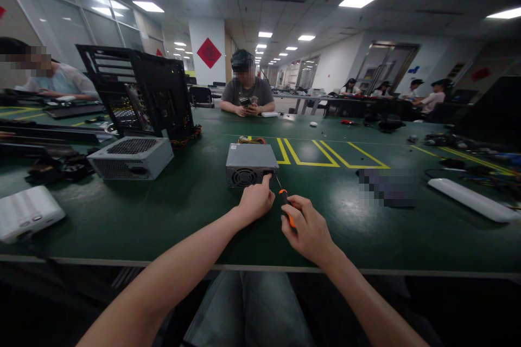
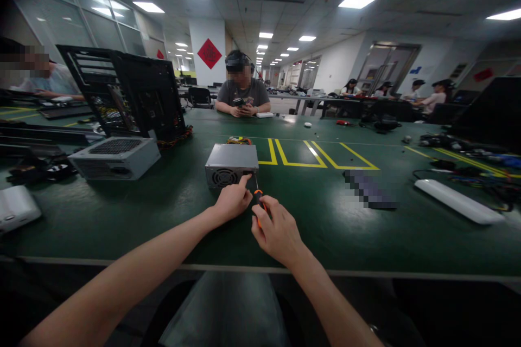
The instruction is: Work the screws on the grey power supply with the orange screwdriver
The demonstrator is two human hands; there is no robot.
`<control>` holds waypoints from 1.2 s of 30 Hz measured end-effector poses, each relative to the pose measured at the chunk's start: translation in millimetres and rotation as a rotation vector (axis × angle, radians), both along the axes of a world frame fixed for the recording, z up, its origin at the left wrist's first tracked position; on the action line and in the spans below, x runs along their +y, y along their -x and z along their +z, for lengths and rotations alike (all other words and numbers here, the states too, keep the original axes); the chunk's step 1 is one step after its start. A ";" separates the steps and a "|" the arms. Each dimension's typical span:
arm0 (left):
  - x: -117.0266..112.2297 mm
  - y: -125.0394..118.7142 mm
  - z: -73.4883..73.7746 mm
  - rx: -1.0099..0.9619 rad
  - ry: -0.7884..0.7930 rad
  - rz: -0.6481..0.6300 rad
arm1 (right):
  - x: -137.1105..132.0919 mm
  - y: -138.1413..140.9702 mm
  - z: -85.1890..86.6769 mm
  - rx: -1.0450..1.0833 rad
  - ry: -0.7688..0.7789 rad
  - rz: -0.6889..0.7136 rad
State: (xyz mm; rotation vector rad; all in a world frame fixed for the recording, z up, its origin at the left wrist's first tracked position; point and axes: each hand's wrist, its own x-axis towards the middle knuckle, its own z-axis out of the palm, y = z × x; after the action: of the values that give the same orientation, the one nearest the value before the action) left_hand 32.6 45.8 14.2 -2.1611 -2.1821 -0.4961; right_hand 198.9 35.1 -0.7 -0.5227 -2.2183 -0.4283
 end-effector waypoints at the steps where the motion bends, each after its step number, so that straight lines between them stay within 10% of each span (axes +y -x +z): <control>1: 0.1 0.1 -0.1 -0.002 -0.003 -0.002 | -0.2 0.4 0.1 -0.006 0.002 0.003; 36: -0.7 0.4 1.6 0.008 0.016 0.007 | -0.8 -1.8 1.8 -0.015 -0.050 -0.204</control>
State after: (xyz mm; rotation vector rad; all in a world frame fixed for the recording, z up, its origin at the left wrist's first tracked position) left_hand 32.2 45.1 15.8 -2.1588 -2.1959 -0.4706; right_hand 200.7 34.3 1.0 -0.7242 -2.1704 -0.5943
